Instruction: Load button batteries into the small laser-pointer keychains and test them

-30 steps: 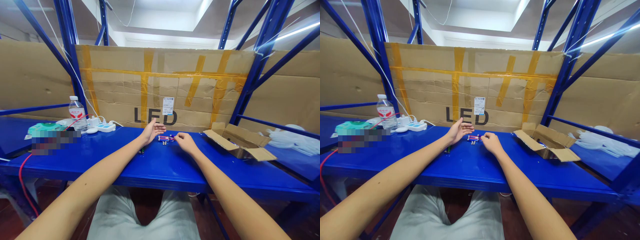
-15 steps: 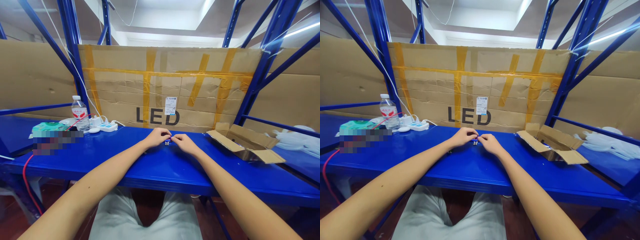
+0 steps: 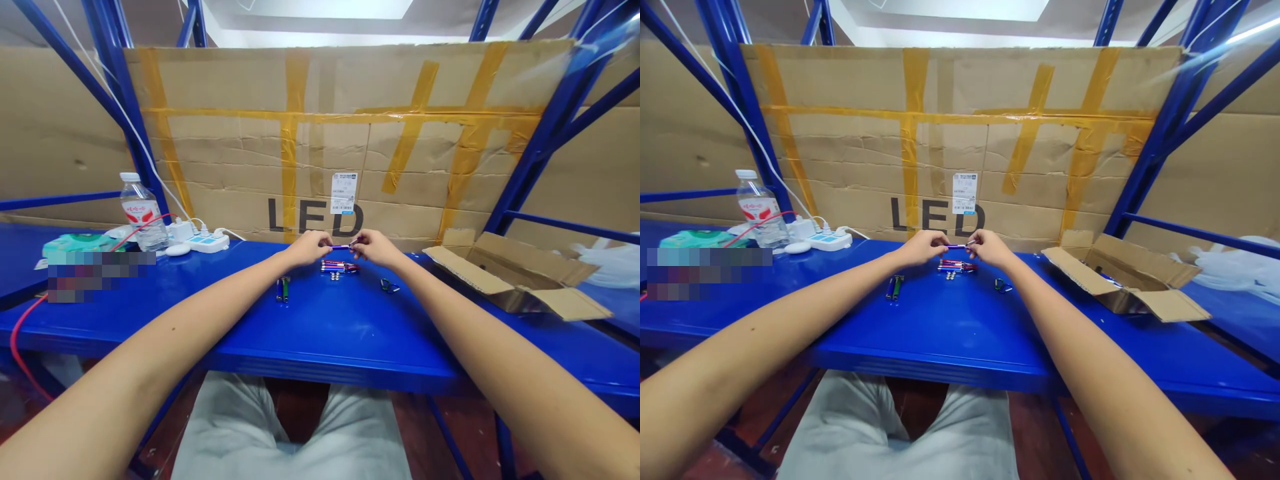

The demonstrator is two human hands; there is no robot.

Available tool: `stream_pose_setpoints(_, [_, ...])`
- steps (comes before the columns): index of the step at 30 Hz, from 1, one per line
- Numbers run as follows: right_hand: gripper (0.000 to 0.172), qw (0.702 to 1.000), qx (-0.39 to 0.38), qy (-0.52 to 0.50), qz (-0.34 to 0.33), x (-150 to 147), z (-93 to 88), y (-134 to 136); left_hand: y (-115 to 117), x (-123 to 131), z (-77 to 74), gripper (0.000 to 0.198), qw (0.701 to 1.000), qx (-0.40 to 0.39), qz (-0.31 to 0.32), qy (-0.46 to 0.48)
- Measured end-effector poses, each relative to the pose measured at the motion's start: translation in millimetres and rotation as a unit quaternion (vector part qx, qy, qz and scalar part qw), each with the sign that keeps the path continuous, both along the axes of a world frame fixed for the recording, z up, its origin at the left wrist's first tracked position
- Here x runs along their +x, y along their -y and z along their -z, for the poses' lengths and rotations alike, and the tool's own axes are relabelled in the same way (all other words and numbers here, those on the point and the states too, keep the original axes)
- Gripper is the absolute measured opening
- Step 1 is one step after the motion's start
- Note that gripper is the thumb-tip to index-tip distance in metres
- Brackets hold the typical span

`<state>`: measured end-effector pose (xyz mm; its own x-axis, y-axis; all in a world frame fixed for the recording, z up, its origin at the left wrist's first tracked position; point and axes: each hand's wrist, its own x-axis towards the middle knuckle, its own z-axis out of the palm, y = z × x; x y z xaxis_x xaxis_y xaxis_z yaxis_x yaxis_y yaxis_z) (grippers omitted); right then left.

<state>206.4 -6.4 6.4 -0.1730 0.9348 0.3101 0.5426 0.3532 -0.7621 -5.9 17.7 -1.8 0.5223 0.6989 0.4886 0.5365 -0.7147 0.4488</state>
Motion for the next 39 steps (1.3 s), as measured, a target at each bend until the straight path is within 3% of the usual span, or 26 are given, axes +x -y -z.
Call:
stream_pose_setpoints(4, [0.010,0.995,0.048,0.064,0.052,4.6,15.9,-22.9,-23.1,5.8,0.3,0.015,0.999,-0.013,-0.009,-0.051])
stream_pose_setpoints(9, [0.016,0.976,0.114,0.165,0.088,7.3,27.8,-28.3,-37.0,10.8,3.0,0.014,0.996,-0.042,-0.027,-0.072])
stream_pose_setpoints(16, [0.023,0.971,0.086,0.209,0.083,7.6,36.4,-24.4,-41.3,11.6,6.7,0.016,0.985,-0.120,-0.065,-0.107])
stream_pose_setpoints(24, [0.027,0.964,0.077,0.243,0.076,3.6,35.4,-20.4,-45.4,6.8,8.2,0.018,0.976,-0.186,-0.051,-0.102])
stream_pose_setpoints(39, [0.029,0.965,0.059,0.243,0.079,0.6,33.1,-12.0,-40.2,9.4,8.0,0.019,0.981,-0.154,-0.055,-0.106])
